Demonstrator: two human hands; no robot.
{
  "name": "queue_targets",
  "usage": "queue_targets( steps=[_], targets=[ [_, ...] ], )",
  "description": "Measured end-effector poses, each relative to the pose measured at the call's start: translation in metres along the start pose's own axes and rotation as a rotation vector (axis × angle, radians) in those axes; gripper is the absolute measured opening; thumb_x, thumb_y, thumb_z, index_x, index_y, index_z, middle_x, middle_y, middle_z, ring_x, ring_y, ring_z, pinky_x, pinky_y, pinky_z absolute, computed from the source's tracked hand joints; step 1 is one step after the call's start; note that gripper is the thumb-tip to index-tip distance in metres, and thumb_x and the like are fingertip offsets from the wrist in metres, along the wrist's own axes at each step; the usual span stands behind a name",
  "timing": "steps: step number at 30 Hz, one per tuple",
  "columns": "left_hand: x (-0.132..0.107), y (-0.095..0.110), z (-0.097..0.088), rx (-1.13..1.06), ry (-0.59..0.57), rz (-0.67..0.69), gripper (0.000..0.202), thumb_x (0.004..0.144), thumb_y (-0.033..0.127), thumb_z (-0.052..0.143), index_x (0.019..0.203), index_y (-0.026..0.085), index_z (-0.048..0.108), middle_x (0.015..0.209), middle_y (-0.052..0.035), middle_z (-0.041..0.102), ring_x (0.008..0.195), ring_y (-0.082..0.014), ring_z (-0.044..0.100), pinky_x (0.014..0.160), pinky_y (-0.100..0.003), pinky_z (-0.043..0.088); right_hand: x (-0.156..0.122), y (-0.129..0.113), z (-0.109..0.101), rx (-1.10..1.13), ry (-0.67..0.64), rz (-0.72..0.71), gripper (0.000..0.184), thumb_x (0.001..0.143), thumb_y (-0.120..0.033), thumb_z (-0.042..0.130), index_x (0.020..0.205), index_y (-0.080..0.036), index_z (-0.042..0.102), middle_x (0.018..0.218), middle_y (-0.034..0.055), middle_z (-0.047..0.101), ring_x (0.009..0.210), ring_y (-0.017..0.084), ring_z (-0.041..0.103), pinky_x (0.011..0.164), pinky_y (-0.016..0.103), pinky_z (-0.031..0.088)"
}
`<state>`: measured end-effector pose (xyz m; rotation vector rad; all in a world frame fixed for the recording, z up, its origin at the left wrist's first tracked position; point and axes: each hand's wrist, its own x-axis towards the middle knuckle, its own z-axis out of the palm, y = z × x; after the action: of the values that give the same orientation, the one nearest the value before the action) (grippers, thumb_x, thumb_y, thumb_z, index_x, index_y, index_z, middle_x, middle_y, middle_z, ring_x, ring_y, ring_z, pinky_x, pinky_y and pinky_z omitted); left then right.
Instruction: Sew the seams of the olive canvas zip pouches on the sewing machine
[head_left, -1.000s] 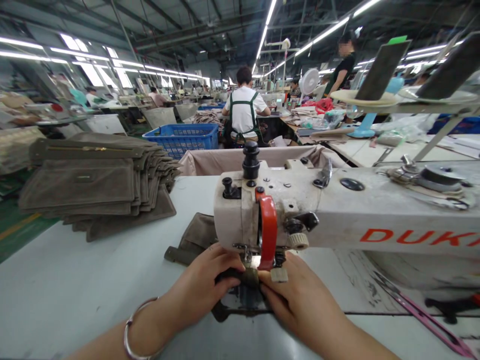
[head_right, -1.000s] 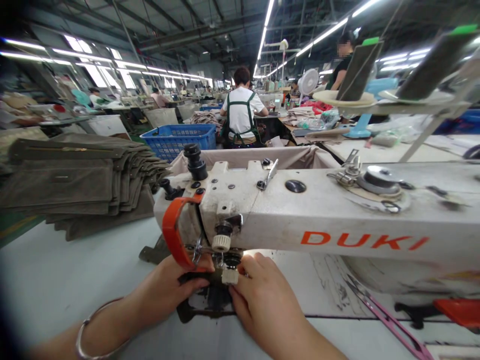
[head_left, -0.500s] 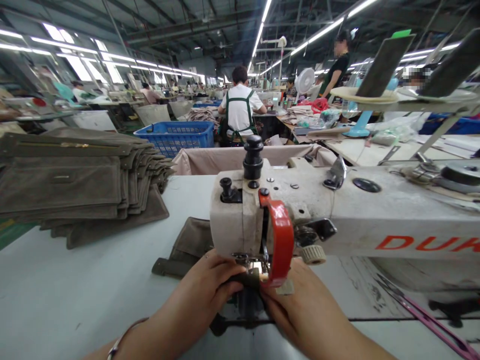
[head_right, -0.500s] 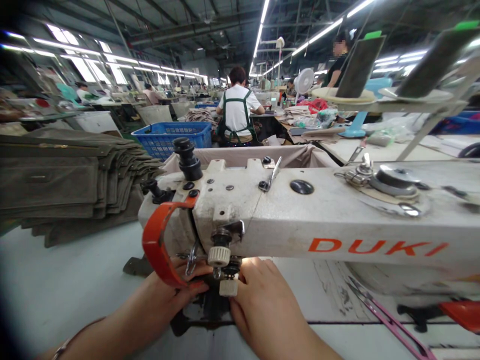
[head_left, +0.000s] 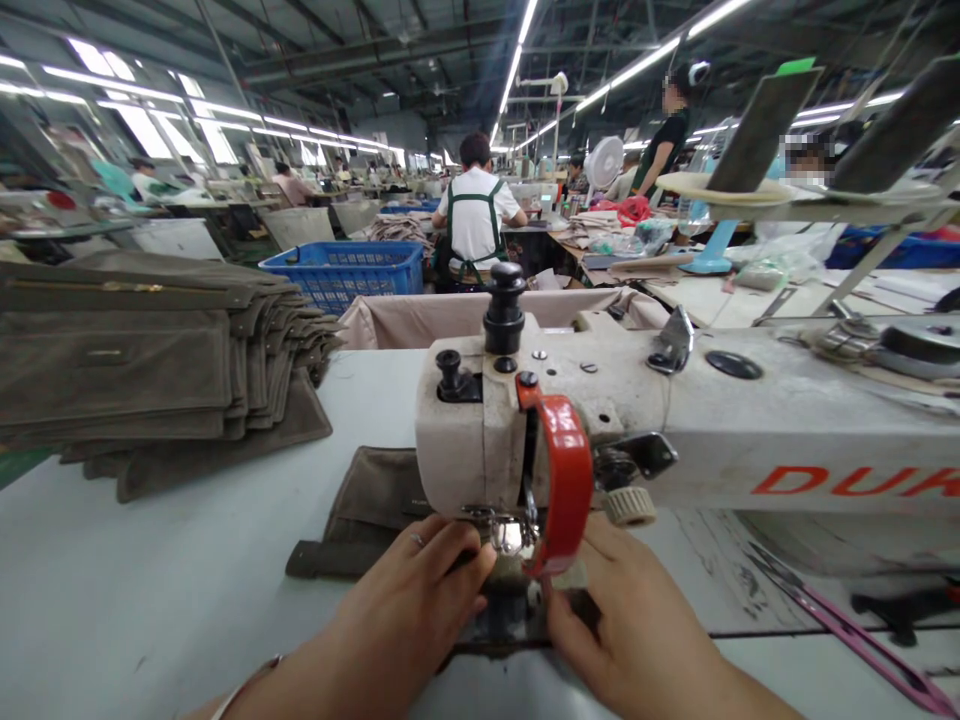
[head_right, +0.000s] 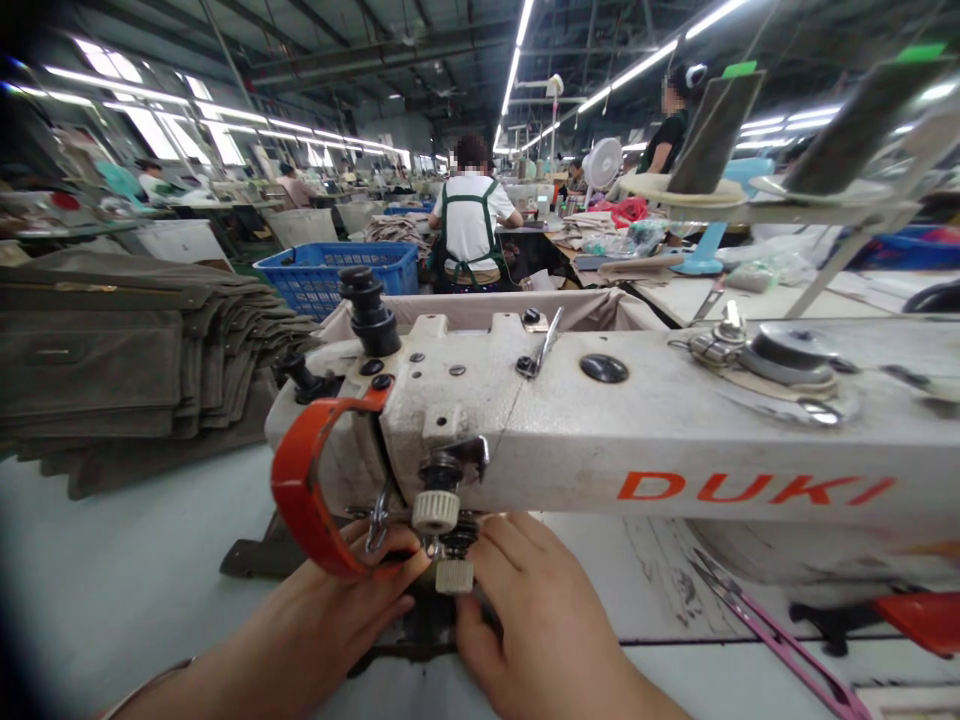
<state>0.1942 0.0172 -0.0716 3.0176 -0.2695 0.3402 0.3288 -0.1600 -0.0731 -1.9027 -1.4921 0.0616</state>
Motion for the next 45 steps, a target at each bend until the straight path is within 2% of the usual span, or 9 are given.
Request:
queue_targets(
  steps=[2, 4, 7, 13, 19, 30, 40, 45],
  targets=[
    [0.000, 0.001, 0.002, 0.014, 0.065, 0.013, 0.018, 0.097, 0.014, 0.048, 0.099, 0.018, 0.065, 0.097, -0.0037, 0.068, 0.096, -0.0222, 0.061, 0.087, -0.037, 0.052, 0.000, -0.001, 0.002, -0.005, -0.002, -0.068, 0.017, 0.084, -0.011, 0.052, 0.094, -0.019, 0.063, 0.095, 0.0069, 0.064, 0.092, 0.025, 0.055, 0.081, 0.040, 0.049],
    [-0.001, 0.001, 0.003, 0.045, 0.135, 0.032, 0.028, 0.102, 0.016, 0.038, 0.098, 0.017, 0.066, 0.095, -0.0038, 0.070, 0.093, -0.0200, 0.062, 0.085, -0.035, 0.053, 0.001, 0.000, 0.004, -0.005, -0.011, -0.123, 0.014, 0.086, -0.010, 0.054, 0.092, -0.019, 0.063, 0.092, 0.0055, 0.066, 0.092, 0.024, 0.056, 0.083, 0.040, 0.049],
    [-0.002, 0.000, 0.003, 0.058, 0.223, 0.041, 0.038, 0.106, 0.020, 0.029, 0.100, 0.018, 0.066, 0.096, -0.0024, 0.072, 0.090, -0.0158, 0.065, 0.085, -0.029, 0.054, 0.002, 0.002, 0.008, -0.007, -0.001, -0.160, 0.013, 0.086, -0.008, 0.055, 0.087, -0.019, 0.062, 0.086, 0.0042, 0.066, 0.090, 0.024, 0.058, 0.081, 0.040, 0.050],
    [0.001, 0.002, 0.003, -0.136, 0.227, 0.053, 0.034, 0.106, 0.020, 0.031, 0.102, 0.016, 0.065, 0.096, -0.0027, 0.073, 0.093, -0.0134, 0.066, 0.090, -0.025, 0.052, 0.001, 0.007, 0.017, 0.013, 0.041, -0.189, 0.016, 0.086, -0.008, 0.057, 0.076, -0.020, 0.059, 0.098, 0.0052, 0.070, 0.090, 0.024, 0.060, 0.077, 0.037, 0.051],
    [0.002, 0.007, 0.006, -0.210, 0.301, -0.034, 0.030, 0.103, 0.017, 0.038, 0.092, 0.017, 0.066, 0.091, -0.0022, 0.073, 0.083, -0.0136, 0.067, 0.083, -0.024, 0.053, -0.004, 0.007, 0.025, 0.008, 0.060, -0.194, 0.017, 0.088, -0.008, 0.055, 0.078, -0.019, 0.063, 0.092, 0.0062, 0.070, 0.081, 0.022, 0.061, 0.071, 0.034, 0.052],
    [0.008, -0.003, 0.012, -0.336, 0.321, -0.075, 0.022, 0.099, 0.015, 0.047, 0.095, 0.019, 0.069, 0.091, -0.0003, 0.074, 0.086, -0.0148, 0.069, 0.089, -0.026, 0.053, -0.002, 0.012, 0.034, -0.105, 0.136, -0.215, 0.024, 0.088, -0.006, 0.051, 0.100, -0.020, 0.066, 0.096, 0.0081, 0.071, 0.082, 0.024, 0.064, 0.070, 0.033, 0.054],
    [0.007, -0.014, 0.029, -0.326, 0.260, -0.236, 0.016, 0.086, 0.010, 0.065, 0.091, 0.024, 0.071, 0.095, 0.0002, 0.073, 0.095, -0.0214, 0.065, 0.090, -0.034, 0.052, 0.005, 0.010, 0.032, -0.138, 0.157, -0.157, 0.024, 0.085, -0.004, 0.052, 0.091, -0.018, 0.070, 0.093, 0.0094, 0.072, 0.082, 0.025, 0.064, 0.070, 0.035, 0.056],
    [0.006, -0.015, 0.028, -0.305, 0.252, -0.251, 0.017, 0.085, 0.010, 0.067, 0.091, 0.025, 0.071, 0.094, 0.0005, 0.073, 0.094, -0.0213, 0.066, 0.090, -0.034, 0.052, 0.008, 0.010, 0.034, -0.148, 0.180, -0.168, 0.024, 0.086, -0.004, 0.051, 0.093, -0.017, 0.071, 0.090, 0.0097, 0.071, 0.081, 0.025, 0.063, 0.070, 0.036, 0.056]
  ],
)
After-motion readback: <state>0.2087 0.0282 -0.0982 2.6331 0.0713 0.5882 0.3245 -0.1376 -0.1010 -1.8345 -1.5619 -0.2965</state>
